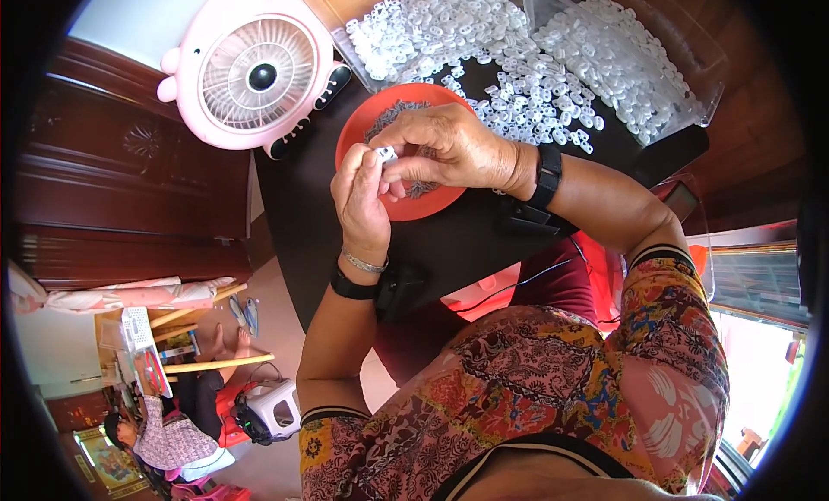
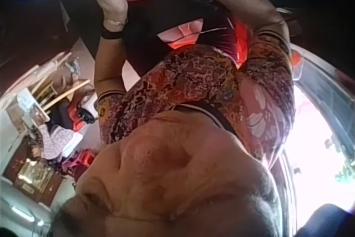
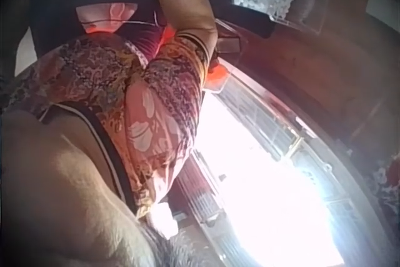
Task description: Assembling small components by inserting red pins into white circular plastic pieces while sitting at a desk.
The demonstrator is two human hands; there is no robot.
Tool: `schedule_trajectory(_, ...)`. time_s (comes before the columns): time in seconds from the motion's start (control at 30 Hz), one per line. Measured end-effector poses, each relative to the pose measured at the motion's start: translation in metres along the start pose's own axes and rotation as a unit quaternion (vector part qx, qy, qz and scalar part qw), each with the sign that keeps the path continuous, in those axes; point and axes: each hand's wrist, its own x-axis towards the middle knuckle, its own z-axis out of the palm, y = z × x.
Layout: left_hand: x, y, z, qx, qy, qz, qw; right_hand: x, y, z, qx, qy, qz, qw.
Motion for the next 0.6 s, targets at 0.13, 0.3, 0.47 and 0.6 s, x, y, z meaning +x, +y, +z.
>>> schedule_trajectory(0.13, 0.0000, -0.0023, 0.0005, 0.017, 0.020, -0.012, 1.000, -0.0010, 0.0012, 0.0007, -0.066, 0.014, -0.011, 0.998)
schedule_trajectory(0.3, -0.0006, -0.0028, -0.0028, 0.007, 0.014, -0.018, 1.000, -0.0009, -0.0001, 0.0014, -0.121, -0.003, -0.030, 0.992)
schedule_trajectory(0.47, -0.0012, -0.0026, 0.0016, -0.007, 0.026, -0.049, 0.998, -0.0025, 0.0022, 0.0042, -0.121, -0.027, -0.005, 0.992)
schedule_trajectory(0.6, -0.0038, -0.0045, 0.0001, -0.033, 0.027, -0.057, 0.997, -0.0035, 0.0015, 0.0064, -0.123, -0.050, -0.006, 0.991)
